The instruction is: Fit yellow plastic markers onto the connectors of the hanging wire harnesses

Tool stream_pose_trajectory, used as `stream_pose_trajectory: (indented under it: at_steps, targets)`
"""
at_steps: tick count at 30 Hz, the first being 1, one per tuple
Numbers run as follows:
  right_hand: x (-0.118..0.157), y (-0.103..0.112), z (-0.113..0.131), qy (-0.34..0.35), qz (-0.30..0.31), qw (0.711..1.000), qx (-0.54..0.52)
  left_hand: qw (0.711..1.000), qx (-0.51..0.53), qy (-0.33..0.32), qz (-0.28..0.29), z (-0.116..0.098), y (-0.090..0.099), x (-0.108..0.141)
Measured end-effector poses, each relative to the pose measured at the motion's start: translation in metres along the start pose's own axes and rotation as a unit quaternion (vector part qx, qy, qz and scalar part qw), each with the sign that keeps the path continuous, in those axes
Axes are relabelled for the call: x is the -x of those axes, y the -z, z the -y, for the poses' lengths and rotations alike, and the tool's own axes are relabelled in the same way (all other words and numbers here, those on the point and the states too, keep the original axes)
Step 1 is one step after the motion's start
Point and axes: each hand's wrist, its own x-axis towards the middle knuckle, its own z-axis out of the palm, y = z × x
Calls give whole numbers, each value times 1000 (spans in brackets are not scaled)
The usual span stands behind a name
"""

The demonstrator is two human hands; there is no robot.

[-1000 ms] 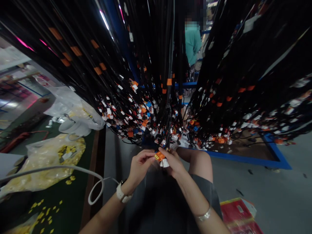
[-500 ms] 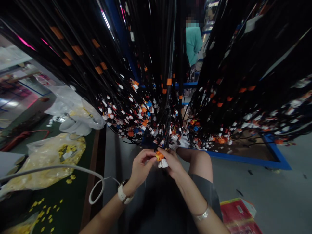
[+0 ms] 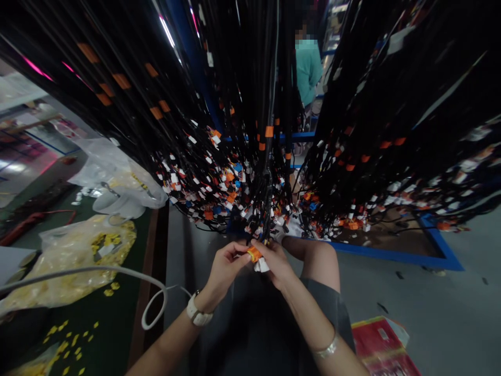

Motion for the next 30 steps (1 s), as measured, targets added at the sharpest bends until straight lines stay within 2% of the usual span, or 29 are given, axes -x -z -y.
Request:
stream_pose_trajectory:
  at_steps: [11,20,25,30]
  targets:
    - [0,-2,-2,32,-7,999,21,999,-18,-23,-30,3,-2,0]
    - [-3,-2,-4,6,10,1000,-18,1000,14,5,27,2,2,-1]
    - [-2,-6,-6,19,-11,1000,-13,1000,18,-3,3,3,1,-3]
    - [-1,-5,-7,22,-18,1000,2,1000,21,-7,4,8,2,-5]
